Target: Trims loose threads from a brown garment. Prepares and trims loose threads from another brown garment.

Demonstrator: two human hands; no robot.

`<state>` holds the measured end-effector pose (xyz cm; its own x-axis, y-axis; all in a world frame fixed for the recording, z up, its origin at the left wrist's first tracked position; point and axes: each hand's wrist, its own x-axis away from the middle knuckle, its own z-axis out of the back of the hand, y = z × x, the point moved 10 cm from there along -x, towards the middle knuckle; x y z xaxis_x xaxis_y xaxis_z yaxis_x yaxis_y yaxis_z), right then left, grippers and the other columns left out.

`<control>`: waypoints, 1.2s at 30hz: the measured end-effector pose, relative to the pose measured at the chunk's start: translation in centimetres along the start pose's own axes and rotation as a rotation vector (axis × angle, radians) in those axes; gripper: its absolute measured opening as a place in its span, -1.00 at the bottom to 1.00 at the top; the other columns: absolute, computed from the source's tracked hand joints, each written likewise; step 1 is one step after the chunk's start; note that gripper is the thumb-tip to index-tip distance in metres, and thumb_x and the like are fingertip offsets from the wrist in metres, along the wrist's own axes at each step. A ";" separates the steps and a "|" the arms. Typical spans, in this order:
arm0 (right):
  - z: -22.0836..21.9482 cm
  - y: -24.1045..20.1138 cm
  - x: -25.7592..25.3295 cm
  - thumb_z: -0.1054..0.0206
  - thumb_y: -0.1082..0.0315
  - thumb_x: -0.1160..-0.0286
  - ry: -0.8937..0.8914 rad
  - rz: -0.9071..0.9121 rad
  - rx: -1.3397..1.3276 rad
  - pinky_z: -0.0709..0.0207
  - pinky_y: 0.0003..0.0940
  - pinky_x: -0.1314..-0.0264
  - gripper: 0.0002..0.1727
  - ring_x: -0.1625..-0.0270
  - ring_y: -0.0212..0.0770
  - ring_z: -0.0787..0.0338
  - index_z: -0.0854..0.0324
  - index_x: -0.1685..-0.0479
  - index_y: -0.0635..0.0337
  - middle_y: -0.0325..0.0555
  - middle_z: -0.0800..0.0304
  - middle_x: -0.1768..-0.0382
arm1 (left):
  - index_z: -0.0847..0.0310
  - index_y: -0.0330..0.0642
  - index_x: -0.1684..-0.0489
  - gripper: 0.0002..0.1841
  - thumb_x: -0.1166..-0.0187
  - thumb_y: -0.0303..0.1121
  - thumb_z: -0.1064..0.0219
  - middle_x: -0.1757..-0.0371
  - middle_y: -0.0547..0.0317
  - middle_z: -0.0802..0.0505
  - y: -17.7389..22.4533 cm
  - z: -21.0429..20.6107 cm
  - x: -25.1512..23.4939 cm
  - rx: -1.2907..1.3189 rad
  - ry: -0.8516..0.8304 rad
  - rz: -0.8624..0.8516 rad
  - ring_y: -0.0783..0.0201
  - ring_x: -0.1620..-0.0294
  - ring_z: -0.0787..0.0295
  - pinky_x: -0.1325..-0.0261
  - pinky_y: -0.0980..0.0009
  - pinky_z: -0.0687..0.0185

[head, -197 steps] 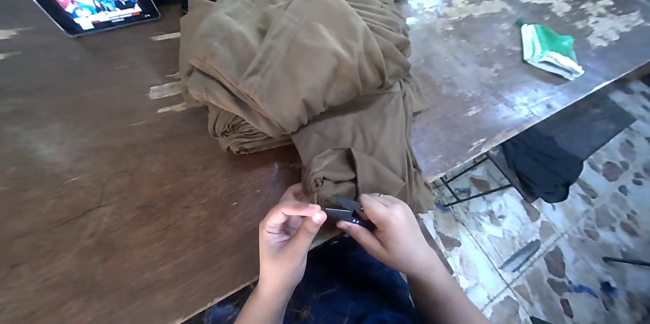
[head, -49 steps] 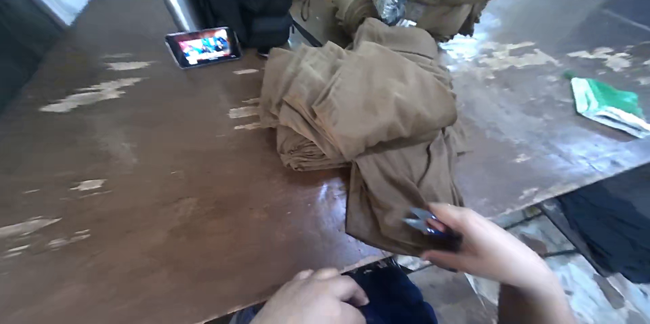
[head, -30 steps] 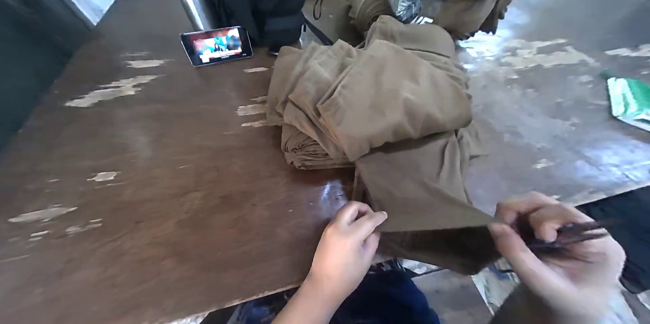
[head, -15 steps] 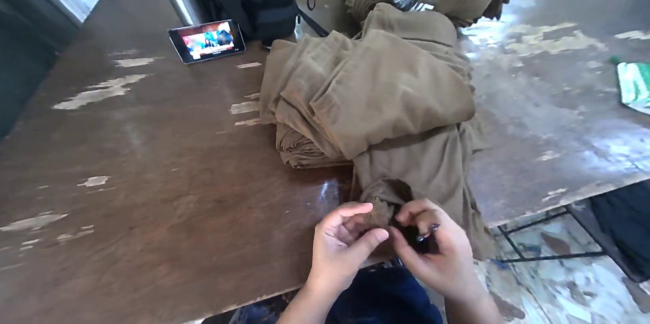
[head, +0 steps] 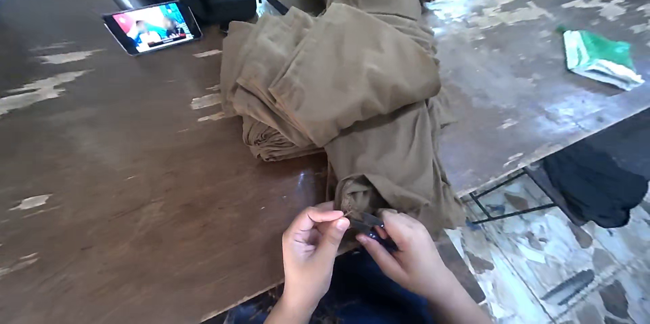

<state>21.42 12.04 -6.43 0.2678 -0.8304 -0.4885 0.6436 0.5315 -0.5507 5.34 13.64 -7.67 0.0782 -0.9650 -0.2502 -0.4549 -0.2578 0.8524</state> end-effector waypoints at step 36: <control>3.2 -2.5 -1.6 -0.41 0.38 -0.53 0.306 0.043 -0.460 -0.67 -0.67 0.08 -0.79 0.11 -0.50 -0.79 -0.41 0.16 0.09 -0.24 -0.78 0.18 | -0.71 -0.04 0.06 -0.90 -0.72 -0.30 -0.29 -0.09 0.29 -0.88 0.9 -0.3 0.3 -0.158 -0.019 -0.037 0.45 -0.06 -0.84 -0.12 0.48 -0.79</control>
<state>21.63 11.56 -2.12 0.0222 -0.7564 -0.6538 0.2384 0.6391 -0.7312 5.20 13.11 -6.81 0.0747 -0.9540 -0.2904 -0.3064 -0.2991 0.9037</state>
